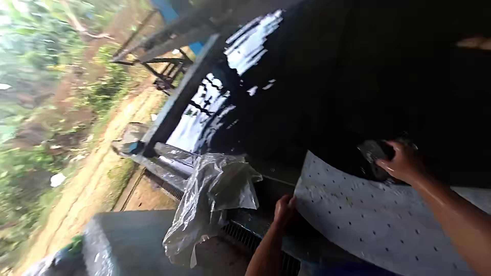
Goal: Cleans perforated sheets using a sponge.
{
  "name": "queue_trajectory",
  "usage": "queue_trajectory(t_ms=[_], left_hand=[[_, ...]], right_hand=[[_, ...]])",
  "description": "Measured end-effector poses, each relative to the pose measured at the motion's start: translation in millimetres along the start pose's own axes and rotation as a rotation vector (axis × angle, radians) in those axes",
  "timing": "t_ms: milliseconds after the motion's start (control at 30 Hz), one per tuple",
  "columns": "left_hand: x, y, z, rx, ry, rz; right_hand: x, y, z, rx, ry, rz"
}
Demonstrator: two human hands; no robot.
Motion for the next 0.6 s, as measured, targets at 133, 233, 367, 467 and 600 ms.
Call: queue_trajectory(t_ms=[133, 233, 367, 467, 600], left_hand=[[-3.8, -4.9, -9.1, 0.056, -0.032, 0.128], [-3.7, -0.6, -3.2, 0.072, -0.037, 0.195], [-6.0, -4.8, -3.8, 0.159, 0.004, 0.195], [-3.2, -8.2, -1.0, 0.176, 0.080, 0.220], [0.0, -9.5, 0.5, 0.132, 0.090, 0.243]], right_hand=[[-60.1, 64.2, 89.6, 0.019, -0.169, 0.010], [-100.4, 155.6, 122.3, 0.059, -0.154, 0.160], [-120.6, 177.9, 104.9, -0.008, -0.156, 0.134], [-149.0, 111.2, 29.3, -0.165, 0.043, -0.121], [-222.1, -10.0, -87.9, -0.347, 0.547, -0.302]])
Point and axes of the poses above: each hand's wrist, its own x-axis towards the middle knuckle, its own y-axis out of the palm, z = x × y, the point moved 5 cm from there along x, towards the middle knuckle, and after that the axes turned 12 degrees about -y, right-handed, at the moved point
